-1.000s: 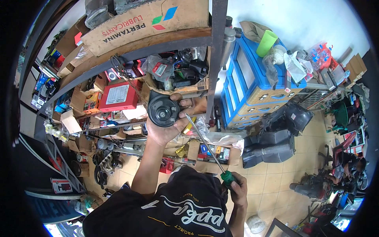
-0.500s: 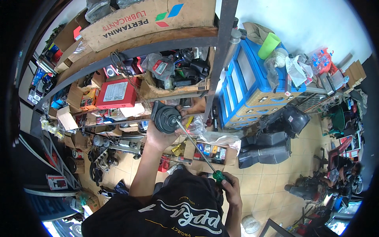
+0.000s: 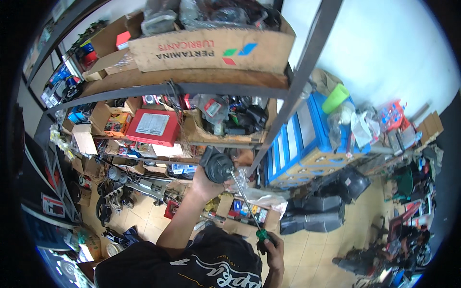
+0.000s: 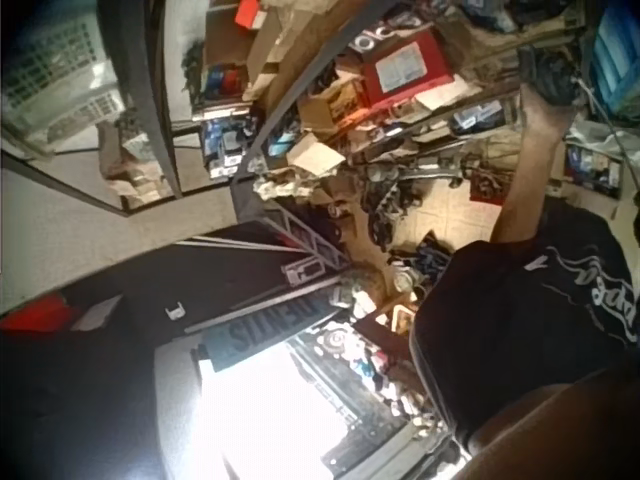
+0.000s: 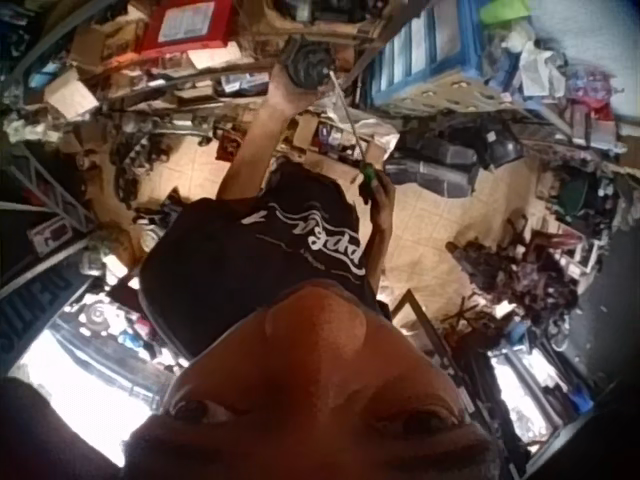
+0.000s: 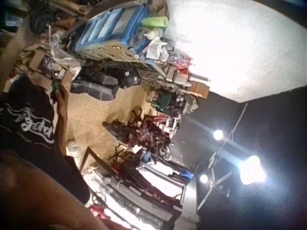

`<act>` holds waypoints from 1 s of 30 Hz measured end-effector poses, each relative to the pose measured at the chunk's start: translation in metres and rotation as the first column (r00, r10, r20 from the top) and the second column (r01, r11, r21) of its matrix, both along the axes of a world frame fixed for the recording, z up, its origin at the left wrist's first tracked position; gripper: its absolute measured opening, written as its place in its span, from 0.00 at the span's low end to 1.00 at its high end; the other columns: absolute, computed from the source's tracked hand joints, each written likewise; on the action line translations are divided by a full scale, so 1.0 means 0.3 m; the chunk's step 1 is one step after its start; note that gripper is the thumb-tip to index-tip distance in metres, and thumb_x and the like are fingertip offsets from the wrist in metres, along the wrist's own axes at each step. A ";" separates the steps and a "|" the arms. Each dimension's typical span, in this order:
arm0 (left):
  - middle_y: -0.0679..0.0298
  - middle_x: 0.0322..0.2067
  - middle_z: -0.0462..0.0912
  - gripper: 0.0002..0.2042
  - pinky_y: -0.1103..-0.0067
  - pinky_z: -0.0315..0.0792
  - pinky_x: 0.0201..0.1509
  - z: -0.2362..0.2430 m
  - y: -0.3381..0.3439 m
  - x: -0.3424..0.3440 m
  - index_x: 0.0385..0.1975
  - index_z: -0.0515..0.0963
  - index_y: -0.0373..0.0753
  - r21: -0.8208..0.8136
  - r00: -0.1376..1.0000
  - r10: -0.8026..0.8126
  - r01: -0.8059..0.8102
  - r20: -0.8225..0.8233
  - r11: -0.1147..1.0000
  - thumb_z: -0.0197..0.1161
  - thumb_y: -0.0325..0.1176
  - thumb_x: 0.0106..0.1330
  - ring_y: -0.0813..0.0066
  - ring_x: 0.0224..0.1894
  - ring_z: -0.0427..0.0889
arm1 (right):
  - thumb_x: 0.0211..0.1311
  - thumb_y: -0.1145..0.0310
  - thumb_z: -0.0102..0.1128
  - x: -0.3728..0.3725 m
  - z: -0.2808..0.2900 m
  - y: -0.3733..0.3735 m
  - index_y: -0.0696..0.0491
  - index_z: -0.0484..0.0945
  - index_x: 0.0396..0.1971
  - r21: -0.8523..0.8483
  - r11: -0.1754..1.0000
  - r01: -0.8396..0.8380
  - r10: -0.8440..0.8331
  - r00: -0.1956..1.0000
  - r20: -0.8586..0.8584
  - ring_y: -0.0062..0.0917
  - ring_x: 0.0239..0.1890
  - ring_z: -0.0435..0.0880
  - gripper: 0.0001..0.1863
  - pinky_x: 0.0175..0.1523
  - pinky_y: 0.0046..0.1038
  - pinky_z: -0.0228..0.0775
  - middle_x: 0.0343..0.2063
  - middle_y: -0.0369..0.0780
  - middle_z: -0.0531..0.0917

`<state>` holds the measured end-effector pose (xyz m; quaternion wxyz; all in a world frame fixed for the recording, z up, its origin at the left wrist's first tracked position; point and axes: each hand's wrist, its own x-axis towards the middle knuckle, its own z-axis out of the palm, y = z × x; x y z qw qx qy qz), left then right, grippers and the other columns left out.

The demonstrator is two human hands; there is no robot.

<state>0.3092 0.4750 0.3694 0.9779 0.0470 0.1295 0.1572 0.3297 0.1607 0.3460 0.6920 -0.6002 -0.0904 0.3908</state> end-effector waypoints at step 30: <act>0.67 0.39 0.82 0.19 0.67 0.68 0.41 0.027 0.194 -0.465 0.39 0.78 0.47 0.154 0.906 0.410 -0.393 -0.106 0.907 0.46 0.53 0.67 0.69 0.41 0.78 | 0.62 0.68 0.54 -0.146 -0.040 0.360 0.60 0.76 0.39 -0.122 0.983 -0.136 0.120 0.984 -0.130 0.14 0.19 0.66 0.11 0.24 0.18 0.53 0.19 0.33 0.73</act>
